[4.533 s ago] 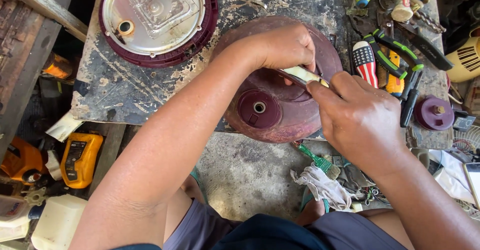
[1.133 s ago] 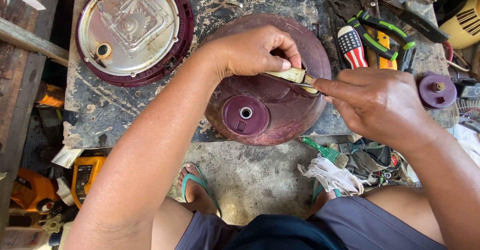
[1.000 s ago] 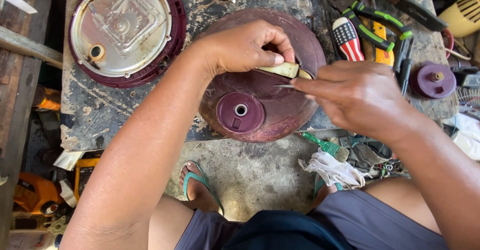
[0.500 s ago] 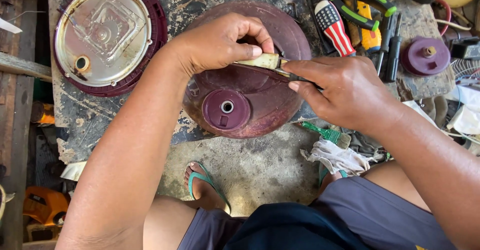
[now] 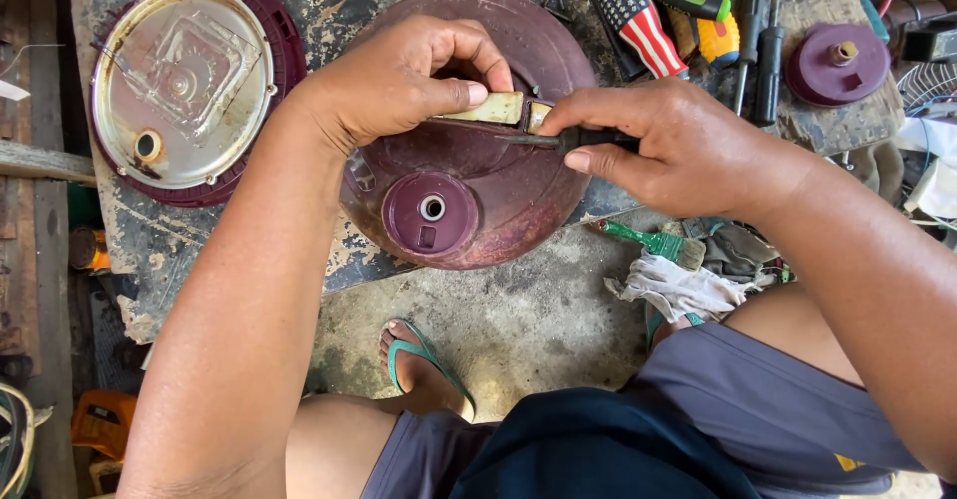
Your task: Disassembling the handle and internal components of a rice cooker lid using a screwdriver on a repair bench.
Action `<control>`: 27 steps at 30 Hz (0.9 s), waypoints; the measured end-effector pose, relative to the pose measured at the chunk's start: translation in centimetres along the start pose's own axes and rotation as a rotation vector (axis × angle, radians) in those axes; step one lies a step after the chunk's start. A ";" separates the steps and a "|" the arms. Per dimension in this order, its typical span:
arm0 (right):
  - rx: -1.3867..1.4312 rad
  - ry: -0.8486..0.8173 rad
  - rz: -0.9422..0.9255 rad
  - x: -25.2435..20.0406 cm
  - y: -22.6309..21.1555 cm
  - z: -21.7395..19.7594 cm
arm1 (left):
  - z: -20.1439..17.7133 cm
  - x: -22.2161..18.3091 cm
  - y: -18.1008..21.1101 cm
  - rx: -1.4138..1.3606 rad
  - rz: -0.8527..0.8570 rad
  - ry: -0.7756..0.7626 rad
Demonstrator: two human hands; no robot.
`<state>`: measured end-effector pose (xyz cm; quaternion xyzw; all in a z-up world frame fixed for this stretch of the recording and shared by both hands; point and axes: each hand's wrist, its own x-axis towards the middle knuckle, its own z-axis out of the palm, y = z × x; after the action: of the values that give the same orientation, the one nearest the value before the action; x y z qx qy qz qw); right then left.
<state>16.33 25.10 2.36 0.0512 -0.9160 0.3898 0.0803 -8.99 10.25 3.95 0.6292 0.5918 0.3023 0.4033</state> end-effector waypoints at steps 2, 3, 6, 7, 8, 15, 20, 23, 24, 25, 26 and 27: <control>-0.075 0.018 0.022 0.0 -1.2 0.3 | 0.0 0.0 -0.1 0.012 0.011 0.000; -0.150 0.037 0.044 0.0 -1.8 0.4 | -0.1 0.0 -0.1 0.025 0.021 -0.001; -0.185 0.157 0.036 0.2 -1.8 2.6 | -0.1 0.0 -0.1 0.029 0.011 -0.008; -0.185 0.161 0.039 0.3 -1.9 3.3 | 0.0 0.0 0.1 0.030 0.013 -0.012; 0.073 0.168 0.176 0.6 -2.1 3.9 | 0.0 -0.1 0.3 0.012 -0.006 -0.006; 0.940 0.056 0.444 0.5 -3.1 5.0 | 0.0 -0.2 0.0 -0.070 -0.021 0.017; 1.060 0.080 0.349 0.6 -1.9 5.4 | 0.2 -0.3 0.3 -0.064 -0.024 0.024; 1.090 0.067 0.302 0.6 -1.2 5.4 | 0.3 -0.2 0.6 -0.064 -0.045 0.038; 1.135 0.057 0.285 0.5 -0.9 5.5 | 0.4 -0.2 0.7 -0.061 -0.060 0.047; 1.135 0.059 0.286 0.7 -0.9 5.5 | 0.3 -0.2 0.7 -0.061 -0.060 0.045; 1.128 0.066 0.312 0.7 -0.9 5.5 | 0.3 -0.2 0.6 -0.048 -0.063 0.047; 1.121 0.072 0.339 0.8 -0.9 5.5 | 0.4 -0.2 0.6 -0.036 -0.066 0.049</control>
<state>15.09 20.44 -0.60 -0.0746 -0.5620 0.8237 0.0087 -8.40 9.98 4.34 0.5942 0.6166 0.3146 0.4095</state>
